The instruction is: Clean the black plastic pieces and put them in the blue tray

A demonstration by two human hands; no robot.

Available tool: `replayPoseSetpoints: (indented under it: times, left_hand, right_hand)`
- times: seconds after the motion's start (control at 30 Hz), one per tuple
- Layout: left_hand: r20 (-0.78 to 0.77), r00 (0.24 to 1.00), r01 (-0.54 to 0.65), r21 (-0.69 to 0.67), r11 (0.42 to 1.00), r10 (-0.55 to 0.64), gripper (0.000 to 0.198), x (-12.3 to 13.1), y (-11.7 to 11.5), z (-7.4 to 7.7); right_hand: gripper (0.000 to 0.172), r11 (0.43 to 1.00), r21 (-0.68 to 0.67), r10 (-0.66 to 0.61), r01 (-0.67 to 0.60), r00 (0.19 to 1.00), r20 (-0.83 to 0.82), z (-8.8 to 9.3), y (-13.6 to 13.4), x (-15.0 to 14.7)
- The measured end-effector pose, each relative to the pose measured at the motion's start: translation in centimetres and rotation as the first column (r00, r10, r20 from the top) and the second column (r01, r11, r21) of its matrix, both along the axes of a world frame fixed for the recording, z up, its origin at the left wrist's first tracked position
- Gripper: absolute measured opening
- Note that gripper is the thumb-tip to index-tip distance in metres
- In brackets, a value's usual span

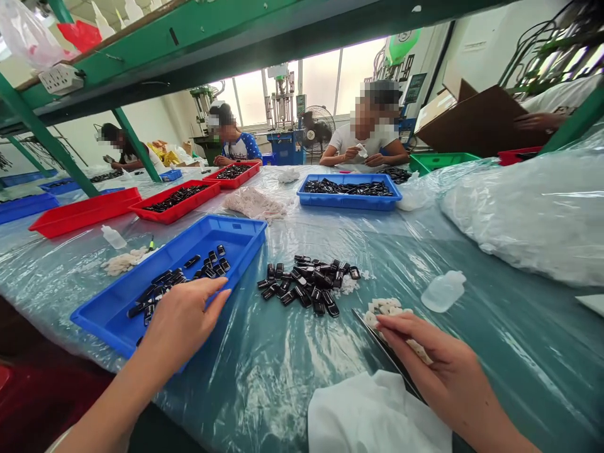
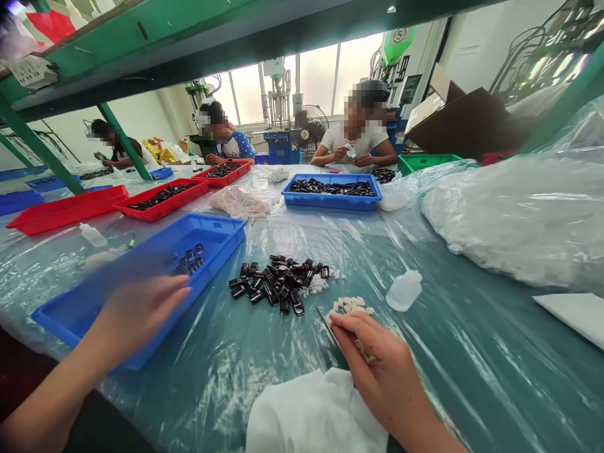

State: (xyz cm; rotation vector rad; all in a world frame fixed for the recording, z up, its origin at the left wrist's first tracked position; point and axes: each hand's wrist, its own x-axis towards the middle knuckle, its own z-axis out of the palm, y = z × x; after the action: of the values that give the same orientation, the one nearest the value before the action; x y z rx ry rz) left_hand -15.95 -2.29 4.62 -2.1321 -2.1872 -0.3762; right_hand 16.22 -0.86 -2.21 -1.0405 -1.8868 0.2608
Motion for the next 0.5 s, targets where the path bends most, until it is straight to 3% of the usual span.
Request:
replayPoseSetpoints:
  times: [0.1, 0.2, 0.3, 0.4, 0.5]
  left_hand:
    - [0.033, 0.964, 0.264, -0.041, 0.964, -0.263, 0.031, 4.4, 0.4, -0.4]
    - [-0.047, 0.878, 0.472, -0.088, 0.878, -0.476, 0.024, 8.6, 1.8, -1.3]
    - [-0.077, 0.794, 0.594, -0.109, 0.797, -0.602, 0.027, 11.5, 3.9, -2.3]
    - [-0.115, 0.707, 0.684, -0.140, 0.716, -0.697, 0.026, 12.7, 5.7, -3.4]
    - [-0.140, 0.679, 0.702, -0.163, 0.694, -0.720, 0.026, 13.1, 6.7, -4.2]
  right_hand:
    - [0.014, 1.000, -0.015, 0.002, -0.002, 1.000, -0.011, 0.2, -0.1, -0.1]
    - [0.013, 1.000, -0.020, 0.007, -0.008, 1.000, -0.027, 0.3, -0.1, -0.2]
    - [0.014, 0.999, -0.022, 0.023, -0.024, 0.999, -0.030, 0.5, -0.1, -0.2]
    - [0.014, 0.999, -0.029, 0.036, -0.037, 0.999, -0.028, 0.6, 0.0, -0.1]
    - [0.014, 0.998, -0.043, 0.042, -0.043, 0.999, -0.031, 0.5, -0.1, 0.0]
